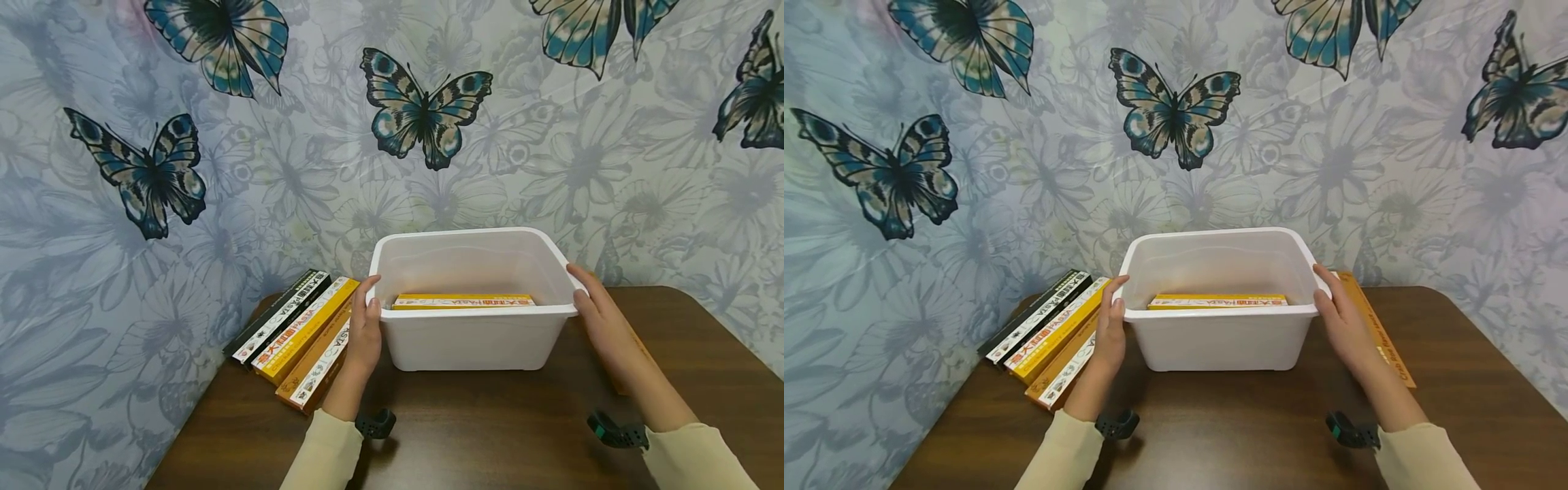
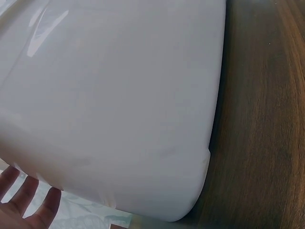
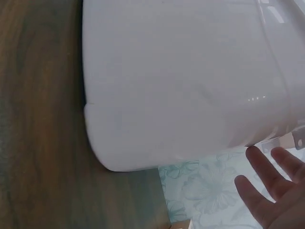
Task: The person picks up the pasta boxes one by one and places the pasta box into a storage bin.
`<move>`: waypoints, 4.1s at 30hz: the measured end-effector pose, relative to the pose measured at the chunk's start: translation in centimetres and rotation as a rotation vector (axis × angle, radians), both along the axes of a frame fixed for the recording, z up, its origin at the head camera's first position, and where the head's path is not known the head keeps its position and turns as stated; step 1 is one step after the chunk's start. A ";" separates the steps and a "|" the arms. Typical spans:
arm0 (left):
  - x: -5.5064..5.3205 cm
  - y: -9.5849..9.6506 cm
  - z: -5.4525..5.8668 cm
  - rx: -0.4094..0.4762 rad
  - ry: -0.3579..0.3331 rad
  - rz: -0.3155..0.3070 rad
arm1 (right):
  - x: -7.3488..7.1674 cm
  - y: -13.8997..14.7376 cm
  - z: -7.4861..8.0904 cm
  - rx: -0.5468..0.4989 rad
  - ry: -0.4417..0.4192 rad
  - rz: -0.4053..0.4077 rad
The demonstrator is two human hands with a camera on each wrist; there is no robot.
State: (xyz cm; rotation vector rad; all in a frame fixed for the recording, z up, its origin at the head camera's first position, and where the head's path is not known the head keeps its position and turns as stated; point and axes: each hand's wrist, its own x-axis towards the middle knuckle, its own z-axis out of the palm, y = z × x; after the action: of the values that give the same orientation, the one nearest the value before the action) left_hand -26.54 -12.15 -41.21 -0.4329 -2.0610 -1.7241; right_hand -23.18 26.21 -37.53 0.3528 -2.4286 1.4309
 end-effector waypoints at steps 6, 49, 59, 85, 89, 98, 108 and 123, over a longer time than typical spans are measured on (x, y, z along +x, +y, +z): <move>0.1 0.1 0.1 0.002 -0.006 -0.005 | 0.8 -0.1 -0.9 0.033 0.126 0.043; 0.1 0.1 -0.2 0.002 0.007 0.006 | 3.4 7.3 -7.0 0.368 -0.012 -0.415; 0.3 0.1 0.1 0.007 0.016 0.004 | 3.0 8.9 -8.0 0.371 -0.176 -0.375; 0.0 0.2 0.0 0.000 0.027 -0.006 | 3.0 11.7 -9.1 0.452 -0.335 -0.105; 0.0 0.2 0.0 0.002 0.025 0.001 | 2.9 11.7 -9.2 0.445 -0.342 -0.119; 0.0 0.1 0.0 0.004 0.022 0.016 | 3.2 11.5 -8.6 0.419 -0.398 -0.216; 0.1 0.2 0.0 0.014 0.009 0.002 | 3.8 11.6 -8.7 0.392 -0.385 -0.365; 0.0 0.2 0.0 0.019 0.001 0.001 | 4.3 11.0 -8.2 0.195 -0.374 -0.497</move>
State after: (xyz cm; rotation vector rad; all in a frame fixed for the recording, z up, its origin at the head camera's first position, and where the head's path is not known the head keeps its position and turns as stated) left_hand -26.49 -11.95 -41.21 -0.4266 -2.0415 -1.7412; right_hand -18.92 37.26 -45.77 -0.4953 -2.6834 1.1159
